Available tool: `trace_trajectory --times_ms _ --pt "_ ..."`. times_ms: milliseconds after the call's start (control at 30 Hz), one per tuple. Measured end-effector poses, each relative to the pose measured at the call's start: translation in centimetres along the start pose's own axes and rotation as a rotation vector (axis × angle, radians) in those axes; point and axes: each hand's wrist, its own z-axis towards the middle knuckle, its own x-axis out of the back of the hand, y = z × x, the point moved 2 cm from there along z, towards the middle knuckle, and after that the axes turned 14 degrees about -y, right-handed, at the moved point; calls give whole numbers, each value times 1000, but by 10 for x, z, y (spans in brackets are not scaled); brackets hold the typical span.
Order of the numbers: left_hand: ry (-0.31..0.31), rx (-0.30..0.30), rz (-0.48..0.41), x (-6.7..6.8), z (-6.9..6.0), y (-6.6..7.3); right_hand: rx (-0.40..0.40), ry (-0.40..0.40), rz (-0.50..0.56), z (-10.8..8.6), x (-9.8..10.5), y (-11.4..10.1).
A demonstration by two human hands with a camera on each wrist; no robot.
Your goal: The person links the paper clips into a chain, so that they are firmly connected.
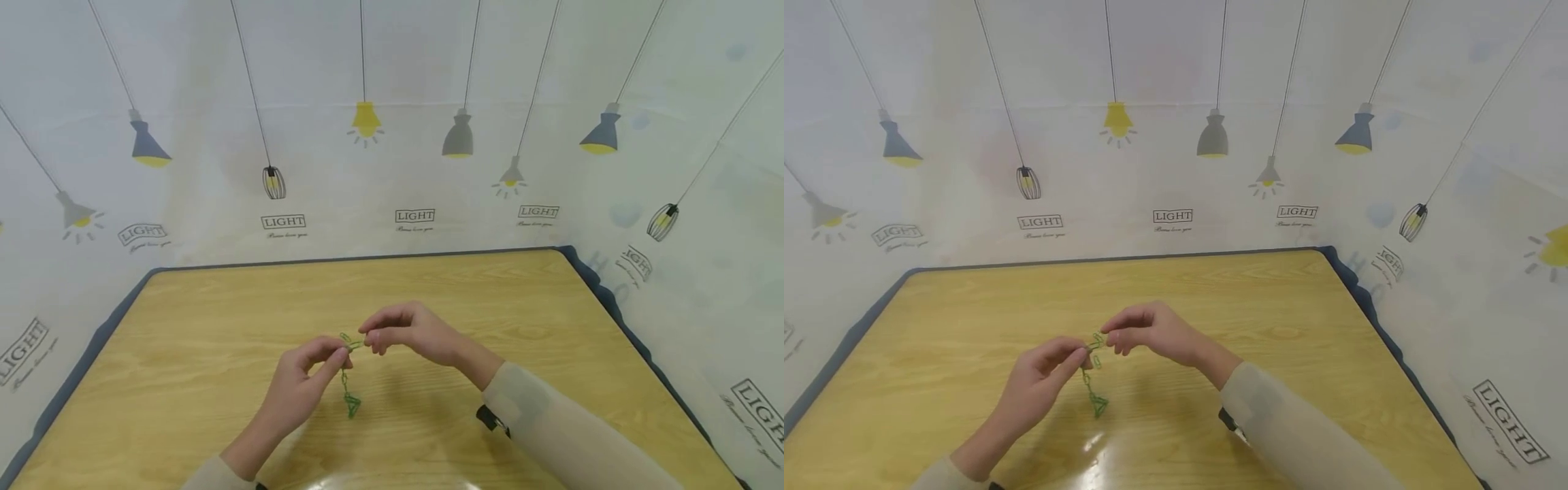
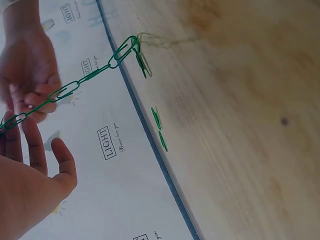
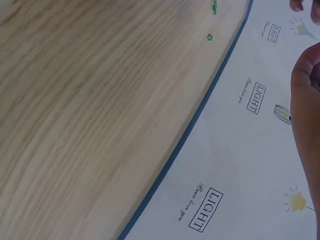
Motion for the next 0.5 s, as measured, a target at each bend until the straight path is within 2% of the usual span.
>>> trace_trajectory --times_ms 300,500 --pt "5 12 -10 1 -1 1 -145 9 -90 13 19 39" --pt "1 22 -27 0 -2 -2 -227 -5 -153 22 24 50"
